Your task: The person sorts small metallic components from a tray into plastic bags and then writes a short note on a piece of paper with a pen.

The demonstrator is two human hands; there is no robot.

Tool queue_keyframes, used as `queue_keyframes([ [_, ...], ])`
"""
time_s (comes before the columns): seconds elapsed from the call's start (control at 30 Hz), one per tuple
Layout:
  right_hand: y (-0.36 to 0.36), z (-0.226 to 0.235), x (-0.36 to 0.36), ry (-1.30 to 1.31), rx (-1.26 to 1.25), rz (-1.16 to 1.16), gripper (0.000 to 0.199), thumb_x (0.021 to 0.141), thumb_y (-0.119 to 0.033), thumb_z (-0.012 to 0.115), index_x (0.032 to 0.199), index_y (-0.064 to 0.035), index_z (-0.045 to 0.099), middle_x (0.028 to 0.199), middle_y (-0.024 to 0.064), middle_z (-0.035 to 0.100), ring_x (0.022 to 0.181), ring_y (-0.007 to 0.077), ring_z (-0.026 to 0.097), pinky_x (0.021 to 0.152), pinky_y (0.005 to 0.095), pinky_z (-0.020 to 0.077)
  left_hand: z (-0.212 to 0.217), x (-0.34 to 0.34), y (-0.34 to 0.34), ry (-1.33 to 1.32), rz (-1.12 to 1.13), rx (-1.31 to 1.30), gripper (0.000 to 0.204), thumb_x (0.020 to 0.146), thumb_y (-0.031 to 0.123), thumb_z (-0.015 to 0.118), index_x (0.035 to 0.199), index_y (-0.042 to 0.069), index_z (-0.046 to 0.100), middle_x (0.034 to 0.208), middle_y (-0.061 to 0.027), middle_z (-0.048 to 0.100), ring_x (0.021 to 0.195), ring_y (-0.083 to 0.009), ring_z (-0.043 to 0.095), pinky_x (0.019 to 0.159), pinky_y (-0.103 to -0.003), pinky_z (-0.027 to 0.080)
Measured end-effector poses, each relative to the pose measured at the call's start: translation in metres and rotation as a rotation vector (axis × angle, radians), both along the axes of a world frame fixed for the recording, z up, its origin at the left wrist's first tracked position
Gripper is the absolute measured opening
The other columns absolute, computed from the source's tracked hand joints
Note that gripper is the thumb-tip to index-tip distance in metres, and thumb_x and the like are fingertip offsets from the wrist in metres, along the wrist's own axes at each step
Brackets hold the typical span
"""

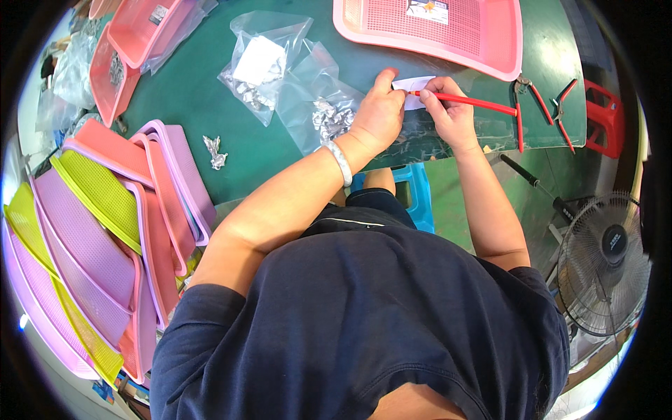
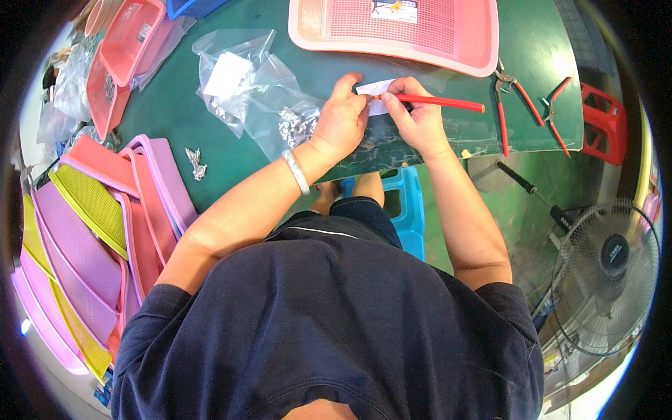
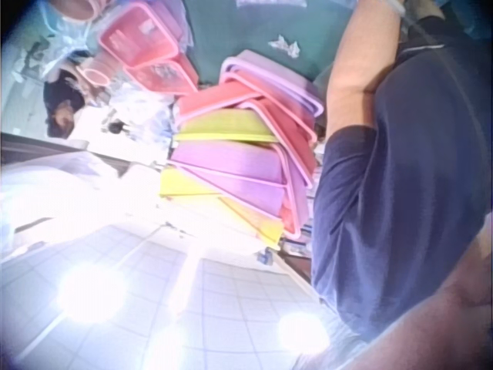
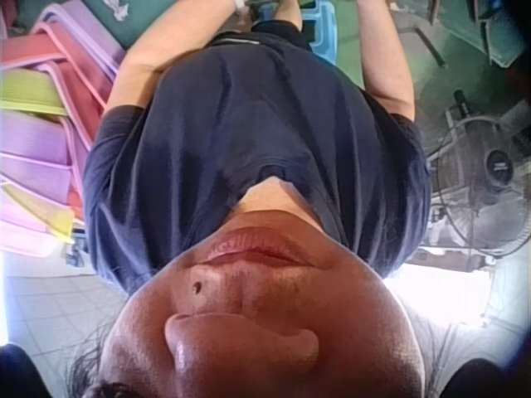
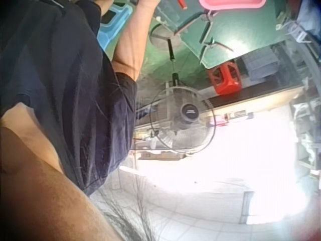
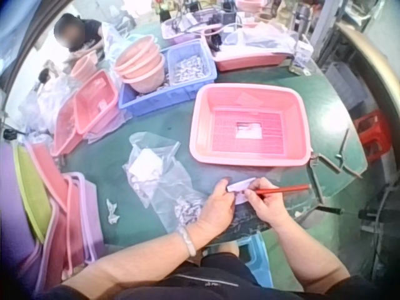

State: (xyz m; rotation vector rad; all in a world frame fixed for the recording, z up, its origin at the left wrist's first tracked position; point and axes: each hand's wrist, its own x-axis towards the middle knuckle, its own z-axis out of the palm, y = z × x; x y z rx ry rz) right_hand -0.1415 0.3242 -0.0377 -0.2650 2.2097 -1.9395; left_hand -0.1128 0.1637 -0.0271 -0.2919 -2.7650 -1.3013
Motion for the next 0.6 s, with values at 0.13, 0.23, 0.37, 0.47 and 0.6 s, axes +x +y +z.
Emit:
queue_keyframes([
  [0.13, -0.0007, 0.0026, -0.002, -0.004, 0.015, 0.015, 0.011, 0.082, -0.012, 0.062, 0.083, -0.0033, 0.054, 0.071, -0.0027, 0.051, 0.063, 0.0047, 0.042, 0.056, 0.0205, 0.0382, 0.0005, 0.0011, 0.0003, -0.015, -0.002, 0.002, 0.015, 0.071, -0.004, 0.058, 0.086, -0.003, 0.061, 0.117, -0.0235, 0.046, 0.079, -0.0315, 0.058, 0.074, -0.037, 0.049],
  [0.23, -0.0004, 0.0026, -0.0033, 0.003, 0.023, 0.027, 0.011, 0.081, -0.011, 0.062, 0.083, -0.0032, 0.054, 0.071, -0.0027, 0.05, 0.063, 0.0045, 0.042, 0.056, 0.0205, 0.0381, 0.002, 0.0013, 0.0, -0.055, -0.006, 0.011, 0.012, 0.071, -0.003, 0.057, 0.082, -0.003, 0.06, 0.119, -0.0239, 0.044, 0.091, -0.039, 0.056, 0.08, -0.039, 0.048],
  [0.37, 0.0005, 0.0003, -0.0035, -0.015, 0.004, 0.033, 0.01, 0.081, -0.011, 0.061, 0.082, -0.0032, 0.054, 0.07, -0.0028, 0.05, 0.062, 0.0043, 0.042, 0.055, 0.0205, 0.0375, 0.0009, 0.0016, -0.0005, 0.005, 0.014, -0.006, 0.016, 0.069, -0.004, 0.058, 0.085, -0.002, 0.062, 0.116, -0.0225, 0.047, 0.08, -0.0318, 0.059, 0.075, -0.037, 0.049],
  [0.47, 0.0018, -0.0011, -0.0037, -0.03, 0.009, 0.029, 0.011, 0.08, -0.011, 0.061, 0.081, -0.0032, 0.054, 0.069, -0.0029, 0.049, 0.061, 0.0042, 0.042, 0.054, 0.0205, 0.0369, 0.0007, 0.0019, -0.0006, 0.027, 0.028, -0.001, 0.018, 0.069, -0.004, 0.059, 0.086, -0.002, 0.063, 0.114, -0.0215, 0.049, 0.075, -0.0281, 0.06, 0.073, -0.036, 0.05],
  [0.6, 0.0018, 0.0, -0.004, -0.05, 0.016, 0.03, 0.011, 0.08, -0.011, 0.062, 0.08, -0.0031, 0.054, 0.068, -0.003, 0.049, 0.06, 0.004, 0.041, 0.053, 0.0204, 0.0364, 0.0037, 0.0019, -0.0008, 0.007, 0.043, -0.012, 0.015, 0.07, -0.003, 0.06, 0.085, -0.002, 0.064, 0.114, -0.0212, 0.05, 0.074, -0.0279, 0.06, 0.073, -0.036, 0.05],
])
